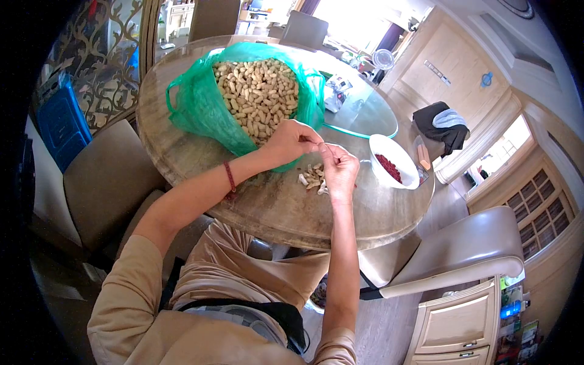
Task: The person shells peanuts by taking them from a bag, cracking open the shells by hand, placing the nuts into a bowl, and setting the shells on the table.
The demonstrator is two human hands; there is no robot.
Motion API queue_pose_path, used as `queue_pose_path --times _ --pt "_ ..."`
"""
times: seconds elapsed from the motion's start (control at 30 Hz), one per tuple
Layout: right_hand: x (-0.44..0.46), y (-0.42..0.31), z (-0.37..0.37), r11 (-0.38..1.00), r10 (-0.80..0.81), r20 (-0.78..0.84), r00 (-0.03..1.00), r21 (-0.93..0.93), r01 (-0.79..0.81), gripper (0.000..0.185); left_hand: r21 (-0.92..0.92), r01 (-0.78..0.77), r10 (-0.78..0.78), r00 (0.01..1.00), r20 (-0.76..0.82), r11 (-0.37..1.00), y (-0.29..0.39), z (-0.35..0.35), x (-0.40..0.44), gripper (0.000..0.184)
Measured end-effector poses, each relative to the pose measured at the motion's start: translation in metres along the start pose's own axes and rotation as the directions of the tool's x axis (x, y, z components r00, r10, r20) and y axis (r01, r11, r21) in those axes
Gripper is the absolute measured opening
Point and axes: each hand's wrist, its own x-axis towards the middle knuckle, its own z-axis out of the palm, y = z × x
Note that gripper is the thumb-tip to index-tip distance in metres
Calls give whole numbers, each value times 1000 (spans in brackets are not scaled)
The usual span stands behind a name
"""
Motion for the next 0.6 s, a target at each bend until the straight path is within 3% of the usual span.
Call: queue_pose_path --times 0.1,0.17,0.2,0.27,0.3,0.37,0.6 --pt "0 0 2 996 -57 -5 998 -74 57 14 24 4 -4 1000 0 1000 -3 1 -1 8" --pt "-2 -5 4 961 -102 -28 994 -262 91 16 -84 91 -90 996 12 992 -6 2 -1 9" --pt "-3 -6 5 961 -101 -30 994 -260 90 16 -82 91 -90 996 14 992 -6 1 -2 9" --pt "-5 -7 5 968 -114 -66 991 -232 96 20 -368 271 -255 962 94 890 -4 2 -2 10" --pt "-4 -3 3 968 -114 -70 991 -231 95 20 -366 271 -254 962 97 890 -5 2 -2 10" --pt "0 10 1 998 44 -16 999 43 -43 19 -578 329 -310 941 136 747 -9 1 0 16" --pt "-2 0 -4 884 214 97 972 405 -235 19 -674 384 -341 918 203 632 -9 -1 2 20"
